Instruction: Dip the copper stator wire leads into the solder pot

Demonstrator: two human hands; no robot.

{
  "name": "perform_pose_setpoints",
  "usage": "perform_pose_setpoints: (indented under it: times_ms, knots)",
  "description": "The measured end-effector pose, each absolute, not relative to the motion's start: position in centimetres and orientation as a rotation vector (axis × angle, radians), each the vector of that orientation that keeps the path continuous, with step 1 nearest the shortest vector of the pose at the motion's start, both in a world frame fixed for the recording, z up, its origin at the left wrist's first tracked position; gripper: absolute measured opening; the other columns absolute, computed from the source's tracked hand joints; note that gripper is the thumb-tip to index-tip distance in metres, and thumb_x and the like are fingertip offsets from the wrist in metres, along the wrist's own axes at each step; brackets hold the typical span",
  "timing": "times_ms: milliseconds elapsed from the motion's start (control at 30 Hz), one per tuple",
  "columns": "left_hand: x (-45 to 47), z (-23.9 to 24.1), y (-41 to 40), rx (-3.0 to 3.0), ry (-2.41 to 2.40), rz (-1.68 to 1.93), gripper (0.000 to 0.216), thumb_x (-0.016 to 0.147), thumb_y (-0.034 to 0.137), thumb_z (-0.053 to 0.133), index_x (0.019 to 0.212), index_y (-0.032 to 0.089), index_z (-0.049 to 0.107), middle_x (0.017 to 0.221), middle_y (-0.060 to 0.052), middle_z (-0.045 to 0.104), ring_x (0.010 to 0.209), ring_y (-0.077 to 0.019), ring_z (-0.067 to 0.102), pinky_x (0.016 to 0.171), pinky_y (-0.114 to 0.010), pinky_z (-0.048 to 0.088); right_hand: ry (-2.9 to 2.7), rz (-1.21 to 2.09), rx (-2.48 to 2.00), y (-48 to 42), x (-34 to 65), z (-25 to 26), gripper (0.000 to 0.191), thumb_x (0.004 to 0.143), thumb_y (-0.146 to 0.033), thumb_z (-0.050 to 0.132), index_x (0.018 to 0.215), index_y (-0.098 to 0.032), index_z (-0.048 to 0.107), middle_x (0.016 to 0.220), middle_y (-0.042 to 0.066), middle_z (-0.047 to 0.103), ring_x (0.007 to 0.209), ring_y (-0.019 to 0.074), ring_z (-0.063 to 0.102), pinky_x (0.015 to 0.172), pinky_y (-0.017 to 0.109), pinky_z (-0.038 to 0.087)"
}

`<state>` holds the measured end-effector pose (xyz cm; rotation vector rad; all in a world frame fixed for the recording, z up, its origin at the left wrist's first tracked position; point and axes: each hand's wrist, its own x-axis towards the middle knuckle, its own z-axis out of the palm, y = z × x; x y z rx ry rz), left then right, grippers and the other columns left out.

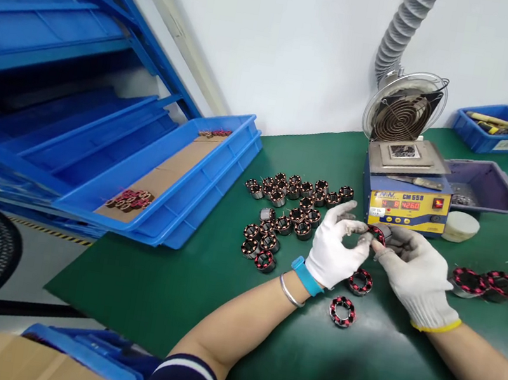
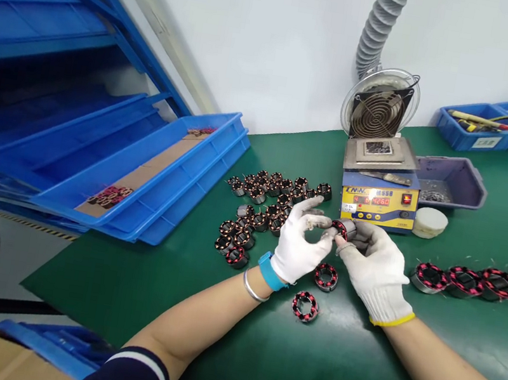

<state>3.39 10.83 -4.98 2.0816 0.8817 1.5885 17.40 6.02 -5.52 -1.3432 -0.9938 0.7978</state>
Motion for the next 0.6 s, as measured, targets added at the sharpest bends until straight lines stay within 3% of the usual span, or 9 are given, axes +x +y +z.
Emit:
perform_pose_setpoints:
  times_ms: [200,333,467,600]
  knots:
    - [3.3,-5.1,10.9,2.008,0.973,1.493,0.015,0.071,0.011,0.072,0.084,0.017,0.07,0.141,-0.014,0.057,0.108,-0.0264,0.069,0.093,-0.043,0.061,-1.054,0.707,-1.429,5.9,17.5,-6.0,0.038,0.071,-0.035,0.079,0.103,-0.018,0.067,0.095,0.006,0.073,0.078,0.0155,0.069,0.075,0.027,0.061]
    - [3.8,-4.9,11.1,1.792,1.031,1.35,0.014,0.065,0.005,0.069,0.074,0.017,0.066,0.133,-0.013,0.063,0.109,-0.027,0.069,0.098,-0.043,0.059,-1.065,0.745,-1.398,5.7,17.5,-6.2,0.042,0.07,-0.036,0.08,0.105,-0.015,0.067,0.097,0.008,0.073,0.08,0.0154,0.07,0.077,0.027,0.062]
    - [3.6,-5.1,11.7,1.508,0.986,1.249,0.04,0.068,0.002,0.062,0.105,0.016,0.066,0.108,-0.012,0.072,0.107,-0.027,0.07,0.086,-0.038,0.061,-0.986,0.83,-1.371,5.8,17.4,-5.8,0.043,0.068,-0.034,0.081,0.103,-0.015,0.066,0.094,0.008,0.073,0.075,0.0149,0.07,0.069,0.025,0.062]
    - [3.0,-4.9,11.9,1.455,0.864,1.308,0.046,0.068,0.002,0.058,0.112,0.015,0.064,0.126,-0.015,0.067,0.105,-0.0245,0.07,0.08,-0.031,0.06,-0.873,0.84,-1.341,6.0,17.5,-5.0,0.043,0.064,-0.031,0.083,0.1,-0.017,0.065,0.087,0.005,0.072,0.066,0.0145,0.068,0.062,0.026,0.062]
